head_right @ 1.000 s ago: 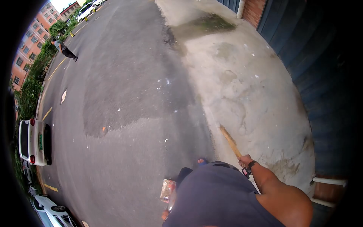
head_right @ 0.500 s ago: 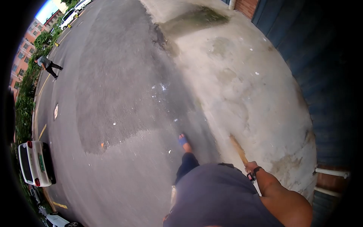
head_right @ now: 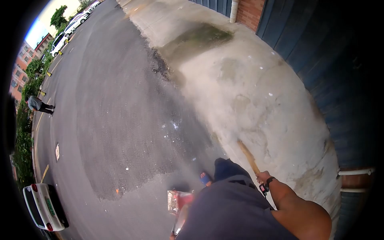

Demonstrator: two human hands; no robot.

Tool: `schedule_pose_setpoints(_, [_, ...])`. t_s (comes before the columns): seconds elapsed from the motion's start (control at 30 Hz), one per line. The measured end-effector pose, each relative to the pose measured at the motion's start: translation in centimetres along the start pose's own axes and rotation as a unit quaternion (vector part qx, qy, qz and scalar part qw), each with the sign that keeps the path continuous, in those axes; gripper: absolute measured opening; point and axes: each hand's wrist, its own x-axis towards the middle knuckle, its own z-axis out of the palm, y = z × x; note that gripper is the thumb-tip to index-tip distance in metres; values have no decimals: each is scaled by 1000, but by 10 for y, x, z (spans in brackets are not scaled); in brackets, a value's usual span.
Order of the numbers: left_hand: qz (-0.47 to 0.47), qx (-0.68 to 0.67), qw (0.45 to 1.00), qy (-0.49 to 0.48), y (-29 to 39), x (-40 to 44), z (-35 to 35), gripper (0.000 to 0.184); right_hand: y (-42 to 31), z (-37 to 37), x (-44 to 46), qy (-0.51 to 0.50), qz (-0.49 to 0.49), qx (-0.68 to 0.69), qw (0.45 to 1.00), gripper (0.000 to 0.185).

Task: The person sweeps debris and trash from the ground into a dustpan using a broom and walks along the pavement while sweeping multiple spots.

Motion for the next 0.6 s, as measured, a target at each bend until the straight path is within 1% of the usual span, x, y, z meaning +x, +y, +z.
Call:
schedule_pose_setpoints(0.07, [-24,-39,999,6,32,8,-24,28,-27,14,3,-5,-8,3,1000,20])
schedule_pose_setpoints(0.13, [-55,-127,990,5,48,45,-33,29,-59,27,10,-12,1,6,1000,20])
schedule_pose_setpoints(0.17, [-86,-214,973,3,58,87,-28,27,-78,35,18,-18,4,7,1000,20])
schedule_pose_setpoints(0.23, [-144,-380,914,10,74,164,-21,28,-110,45,45,-33,11,16,999,19])
schedule_pose_setpoints(0.27, [-88,-406,909,34,105,174,-22,32,-126,54,55,-41,15,25,999,19])
schedule_pose_setpoints(0.37, [-79,-413,904,75,193,199,-37,31,-181,72,70,-32,28,40,998,19])
schedule_pose_setpoints(0.4, [-75,-382,918,77,221,204,-44,29,-203,77,70,-19,27,10,999,20])
schedule_pose_setpoints(0.53, [-54,-435,895,83,329,237,-53,27,-295,87,82,-14,15,-6,1000,18])
schedule_pose_setpoints(0.6, [-46,-426,900,84,372,254,-51,28,-344,86,100,-36,4,-5,999,17])
